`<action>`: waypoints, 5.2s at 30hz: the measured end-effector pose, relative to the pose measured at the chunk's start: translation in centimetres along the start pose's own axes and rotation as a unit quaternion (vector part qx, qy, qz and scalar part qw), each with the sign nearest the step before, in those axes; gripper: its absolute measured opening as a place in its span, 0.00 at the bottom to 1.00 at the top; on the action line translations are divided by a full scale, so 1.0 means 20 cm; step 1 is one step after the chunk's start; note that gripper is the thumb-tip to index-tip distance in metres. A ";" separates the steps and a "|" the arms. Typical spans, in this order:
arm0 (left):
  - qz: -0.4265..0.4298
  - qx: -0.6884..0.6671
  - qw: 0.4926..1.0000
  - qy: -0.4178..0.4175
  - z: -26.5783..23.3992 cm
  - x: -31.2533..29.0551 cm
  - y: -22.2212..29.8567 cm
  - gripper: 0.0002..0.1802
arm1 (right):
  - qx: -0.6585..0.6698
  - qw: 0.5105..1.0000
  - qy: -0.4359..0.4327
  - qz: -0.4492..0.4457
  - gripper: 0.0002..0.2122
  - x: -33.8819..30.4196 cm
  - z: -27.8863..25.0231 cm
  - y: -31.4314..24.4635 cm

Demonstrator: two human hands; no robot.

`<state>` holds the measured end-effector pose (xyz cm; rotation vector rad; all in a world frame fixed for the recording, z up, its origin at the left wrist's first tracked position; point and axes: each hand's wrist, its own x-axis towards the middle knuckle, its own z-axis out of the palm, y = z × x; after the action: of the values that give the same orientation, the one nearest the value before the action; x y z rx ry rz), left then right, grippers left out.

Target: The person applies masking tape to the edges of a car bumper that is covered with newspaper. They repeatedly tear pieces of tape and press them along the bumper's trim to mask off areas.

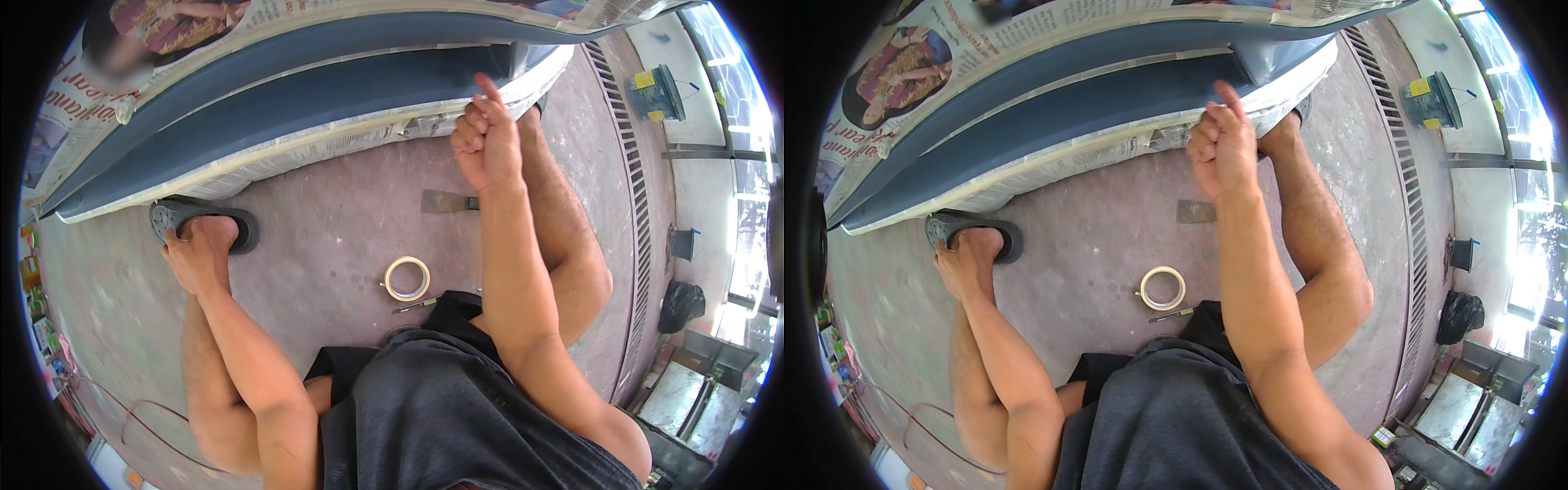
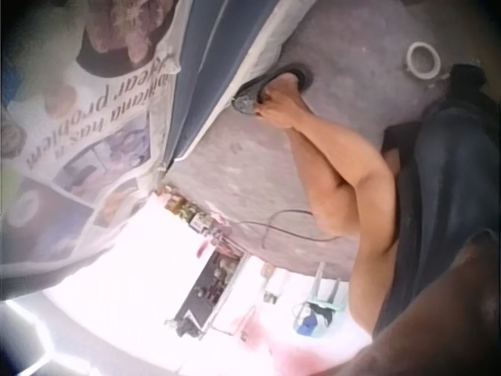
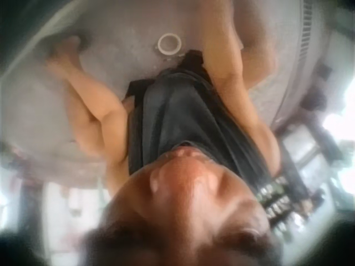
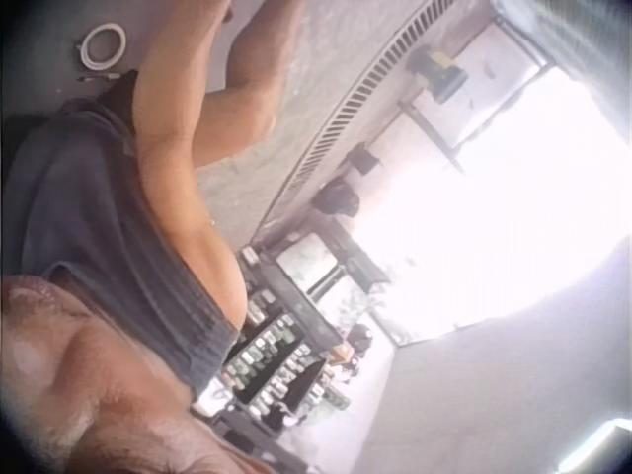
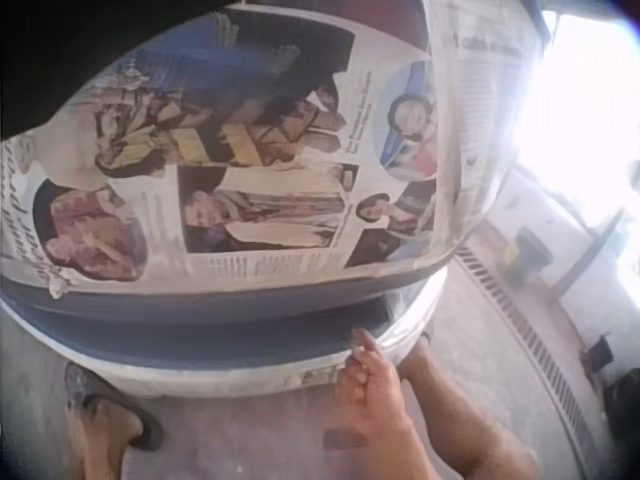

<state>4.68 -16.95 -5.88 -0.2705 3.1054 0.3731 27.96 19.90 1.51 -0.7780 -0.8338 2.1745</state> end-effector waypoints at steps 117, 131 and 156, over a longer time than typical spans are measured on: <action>0.029 0.031 0.999 0.009 -0.02 -0.05 0.03 0.35 | -0.321 0.947 0.004 -0.003 0.41 0.17 0.01 -0.13; 0.019 0.031 0.999 0.012 0.00 -0.04 0.02 0.35 | -0.390 0.921 -0.006 -0.007 0.36 0.11 0.00 -0.14; 0.051 0.036 0.998 0.020 0.00 -0.04 -0.01 0.34 | 0.295 0.924 -0.156 0.186 0.13 0.15 0.16 0.04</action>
<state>5.53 -17.07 -5.94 -0.1200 3.1723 0.2593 23.64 20.76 2.01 -0.2972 -0.1290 2.7325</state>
